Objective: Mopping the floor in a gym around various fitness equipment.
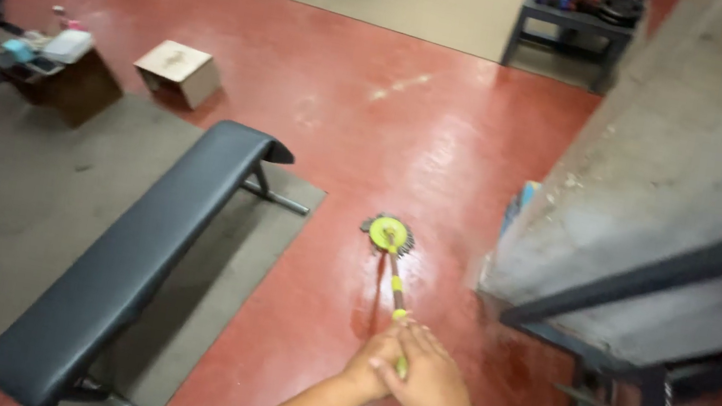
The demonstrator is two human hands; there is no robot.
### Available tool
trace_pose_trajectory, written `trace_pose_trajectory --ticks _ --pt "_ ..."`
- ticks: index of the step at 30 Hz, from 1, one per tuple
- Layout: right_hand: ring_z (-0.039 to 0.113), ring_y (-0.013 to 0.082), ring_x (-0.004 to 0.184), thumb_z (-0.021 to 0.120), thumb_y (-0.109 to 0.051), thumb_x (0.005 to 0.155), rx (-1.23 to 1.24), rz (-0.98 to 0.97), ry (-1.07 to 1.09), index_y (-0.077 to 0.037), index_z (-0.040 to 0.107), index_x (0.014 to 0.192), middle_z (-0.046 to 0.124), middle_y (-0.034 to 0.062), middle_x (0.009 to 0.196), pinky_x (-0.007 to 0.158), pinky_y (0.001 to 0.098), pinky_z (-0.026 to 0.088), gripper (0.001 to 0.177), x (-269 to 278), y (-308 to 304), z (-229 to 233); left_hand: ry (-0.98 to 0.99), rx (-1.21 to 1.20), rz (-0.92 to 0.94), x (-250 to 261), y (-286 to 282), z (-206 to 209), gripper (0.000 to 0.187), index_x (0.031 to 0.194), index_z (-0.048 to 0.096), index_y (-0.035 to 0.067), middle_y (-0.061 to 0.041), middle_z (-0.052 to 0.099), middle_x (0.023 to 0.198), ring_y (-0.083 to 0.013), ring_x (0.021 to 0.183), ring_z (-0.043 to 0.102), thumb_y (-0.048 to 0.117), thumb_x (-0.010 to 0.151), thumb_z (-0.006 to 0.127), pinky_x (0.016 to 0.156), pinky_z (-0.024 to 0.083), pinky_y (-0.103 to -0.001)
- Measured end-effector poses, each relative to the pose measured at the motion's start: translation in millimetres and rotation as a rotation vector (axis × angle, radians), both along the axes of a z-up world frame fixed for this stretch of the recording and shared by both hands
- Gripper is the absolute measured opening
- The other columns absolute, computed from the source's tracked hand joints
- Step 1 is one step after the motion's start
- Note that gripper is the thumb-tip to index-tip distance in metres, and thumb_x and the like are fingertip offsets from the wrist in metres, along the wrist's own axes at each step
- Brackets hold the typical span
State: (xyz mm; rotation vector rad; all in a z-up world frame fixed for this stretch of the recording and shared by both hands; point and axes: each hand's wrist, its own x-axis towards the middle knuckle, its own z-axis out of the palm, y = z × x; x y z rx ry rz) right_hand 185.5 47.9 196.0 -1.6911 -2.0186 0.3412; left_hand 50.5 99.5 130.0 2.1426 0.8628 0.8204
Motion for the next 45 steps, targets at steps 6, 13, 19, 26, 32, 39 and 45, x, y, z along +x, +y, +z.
trace_pose_trajectory --ticks 6,13,19,26,32,39,45 --pt "0.032 0.0415 0.144 0.085 -0.054 0.073 -0.173 0.164 0.027 0.009 0.034 0.151 0.033 0.0297 0.159 0.116 0.0441 0.030 0.113 -7.3 -41.8 15.8 -0.095 -0.047 0.052 -20.4 -32.9 17.4 0.053 0.129 0.064 0.000 -0.025 0.058 0.142 -0.0399 0.131 0.057 0.017 0.079 0.074 0.108 0.048 -0.043" --pt "0.034 0.0421 0.146 0.087 -0.052 0.073 -0.149 0.192 0.044 0.008 0.036 0.148 0.036 0.0275 0.156 0.118 0.0467 0.030 0.109 -43.1 -88.0 9.4 0.026 -0.061 0.041 -63.2 -83.7 36.8 0.054 0.129 0.066 0.003 -0.020 0.067 0.130 -0.0397 0.126 0.059 0.022 0.079 0.076 0.104 0.050 -0.044" --pt "0.044 0.0444 0.139 0.083 -0.061 0.073 -0.157 0.237 -0.002 0.009 0.038 0.146 0.045 0.0322 0.148 0.115 0.0470 0.034 0.111 -81.8 -151.9 4.3 0.095 0.047 0.007 -111.5 -140.3 39.0 0.050 0.125 0.066 0.001 -0.023 0.069 0.122 -0.0406 0.107 0.069 0.021 0.079 0.074 0.092 0.057 -0.046" --pt "0.052 0.0468 0.131 0.080 -0.064 0.076 -0.161 0.263 -0.048 0.013 0.039 0.144 0.051 0.0354 0.141 0.109 0.0489 0.041 0.111 -144.5 -249.8 37.2 0.267 -0.107 -0.074 -175.4 -236.0 98.2 0.041 0.109 0.072 0.005 -0.021 0.072 0.104 -0.0416 0.092 0.070 0.027 0.074 0.075 0.083 0.057 -0.048" --pt "0.056 0.0458 0.127 0.080 -0.064 0.077 -0.181 0.277 -0.094 0.013 0.045 0.140 0.056 0.0338 0.138 0.104 0.0497 0.046 0.105 -186.6 -323.4 62.3 0.232 -0.072 -0.168 -220.1 -305.8 99.7 0.038 0.107 0.073 0.006 -0.021 0.072 0.102 -0.0399 0.092 0.071 0.029 0.077 0.073 0.083 0.058 -0.046" --pt "0.042 0.0512 0.141 0.080 -0.056 0.088 -0.118 0.387 0.039 0.016 0.040 0.143 0.045 0.0398 0.146 0.117 0.0530 0.033 0.099 -224.8 -363.5 60.4 -0.031 -0.117 -0.149 -264.2 -353.8 97.3 0.059 0.126 0.063 -0.003 -0.028 0.067 0.121 -0.0445 0.111 0.066 0.027 0.077 0.079 0.094 0.055 -0.046" --pt "0.032 0.0525 0.149 0.077 -0.050 0.089 -0.109 0.416 0.067 0.012 0.036 0.152 0.037 0.0389 0.155 0.122 0.0529 0.027 0.097 -239.4 -366.5 46.7 0.042 -0.219 -0.172 -273.2 -356.0 45.2 0.051 0.127 0.063 0.001 -0.023 0.067 0.127 -0.0396 0.122 0.064 0.026 0.084 0.074 0.103 0.052 -0.042"
